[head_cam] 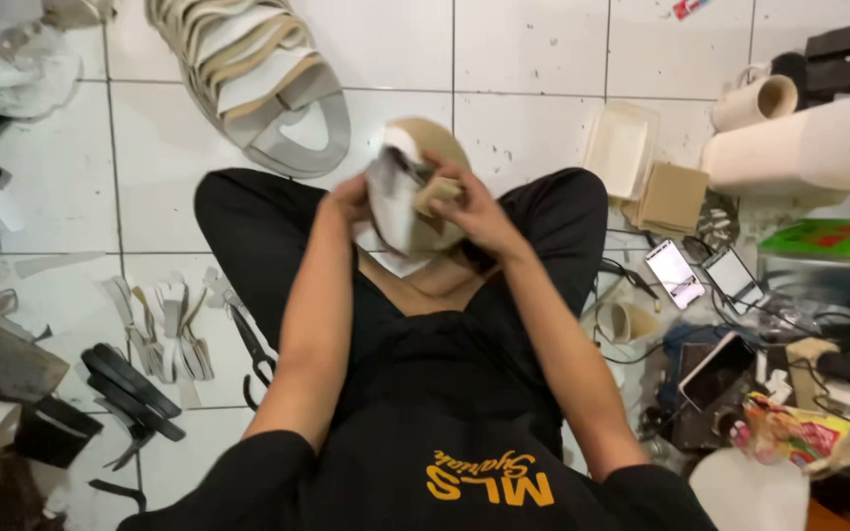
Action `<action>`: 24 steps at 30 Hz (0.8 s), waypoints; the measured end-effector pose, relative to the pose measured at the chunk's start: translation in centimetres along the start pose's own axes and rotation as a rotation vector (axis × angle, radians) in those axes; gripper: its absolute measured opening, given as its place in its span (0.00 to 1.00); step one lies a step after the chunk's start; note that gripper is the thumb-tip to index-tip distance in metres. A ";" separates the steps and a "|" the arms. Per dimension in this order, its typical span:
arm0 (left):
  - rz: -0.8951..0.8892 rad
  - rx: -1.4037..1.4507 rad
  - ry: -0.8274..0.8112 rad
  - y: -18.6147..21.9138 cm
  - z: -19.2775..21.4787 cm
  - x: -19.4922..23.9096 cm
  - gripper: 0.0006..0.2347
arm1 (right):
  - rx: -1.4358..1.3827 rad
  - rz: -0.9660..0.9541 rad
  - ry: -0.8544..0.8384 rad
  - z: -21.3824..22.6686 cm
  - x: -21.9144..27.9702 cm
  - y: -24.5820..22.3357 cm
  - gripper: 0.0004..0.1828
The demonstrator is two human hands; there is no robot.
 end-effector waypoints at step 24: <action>1.054 -0.788 0.220 1.7 10.2 0.0 0.19 | 1.016 -0.431 0.910 33.2 9.7 0.6 0.16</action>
Point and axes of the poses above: each hand's wrist, its own x-axis away from the middle knuckle, its own z-axis out of the back of the hand, y = z × x, the point moved 9 cm from there along -x, towards the middle knuckle
